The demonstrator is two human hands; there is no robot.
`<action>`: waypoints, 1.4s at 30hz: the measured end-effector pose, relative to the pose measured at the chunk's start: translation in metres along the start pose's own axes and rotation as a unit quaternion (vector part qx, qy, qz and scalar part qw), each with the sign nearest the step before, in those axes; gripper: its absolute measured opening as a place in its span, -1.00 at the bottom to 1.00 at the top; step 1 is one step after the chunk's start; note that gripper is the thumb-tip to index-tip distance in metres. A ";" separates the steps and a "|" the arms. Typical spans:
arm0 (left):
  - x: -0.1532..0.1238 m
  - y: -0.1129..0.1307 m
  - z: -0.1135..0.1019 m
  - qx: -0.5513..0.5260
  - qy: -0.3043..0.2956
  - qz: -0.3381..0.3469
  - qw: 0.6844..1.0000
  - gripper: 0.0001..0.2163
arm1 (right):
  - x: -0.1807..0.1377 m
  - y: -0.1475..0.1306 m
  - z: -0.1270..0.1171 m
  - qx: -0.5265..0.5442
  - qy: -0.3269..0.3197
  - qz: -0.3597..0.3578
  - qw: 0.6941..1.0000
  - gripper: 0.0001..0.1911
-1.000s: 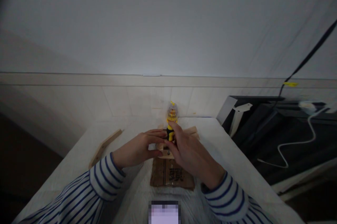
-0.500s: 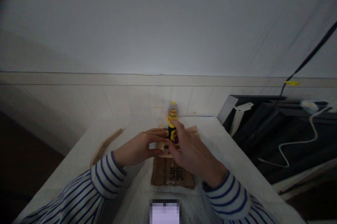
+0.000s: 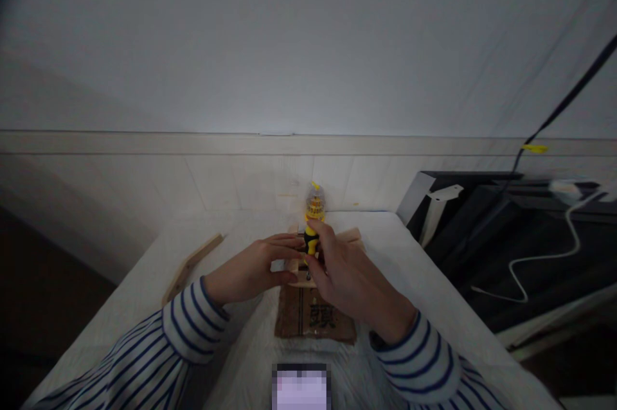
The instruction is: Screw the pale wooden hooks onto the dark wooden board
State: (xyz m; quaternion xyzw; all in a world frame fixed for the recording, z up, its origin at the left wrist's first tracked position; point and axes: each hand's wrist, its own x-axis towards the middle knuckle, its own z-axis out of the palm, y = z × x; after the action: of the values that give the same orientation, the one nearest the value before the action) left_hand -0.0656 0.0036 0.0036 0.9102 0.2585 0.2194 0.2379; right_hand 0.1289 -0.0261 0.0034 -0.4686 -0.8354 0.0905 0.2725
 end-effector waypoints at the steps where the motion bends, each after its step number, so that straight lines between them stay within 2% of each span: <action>1: 0.000 0.000 0.000 0.001 -0.001 -0.002 1.000 -0.71 | 0.000 0.000 0.000 -0.002 0.002 -0.002 1.000 -0.51; 18: 0.000 0.000 0.001 0.018 0.013 0.002 1.000 -0.75 | 0.000 0.001 0.001 -0.043 0.023 -0.008 0.999 -0.56; 29: 0.000 0.006 0.000 0.014 0.014 -0.014 1.000 -0.59 | 0.000 -0.005 -0.004 -0.019 0.010 0.003 1.000 -0.61; 36: 0.001 0.006 -0.001 0.005 0.015 -0.015 1.000 -0.66 | 0.001 -0.002 -0.002 -0.019 0.011 -0.010 1.000 -0.59; 42: 0.001 0.005 0.000 0.000 0.018 -0.021 1.000 -0.64 | 0.001 -0.003 -0.001 -0.026 0.016 -0.001 1.000 -0.59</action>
State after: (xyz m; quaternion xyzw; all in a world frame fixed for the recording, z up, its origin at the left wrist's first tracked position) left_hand -0.0629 0.0008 0.0071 0.9005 0.2819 0.2311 0.2373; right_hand 0.1266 -0.0269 0.0062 -0.4759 -0.8336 0.0608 0.2739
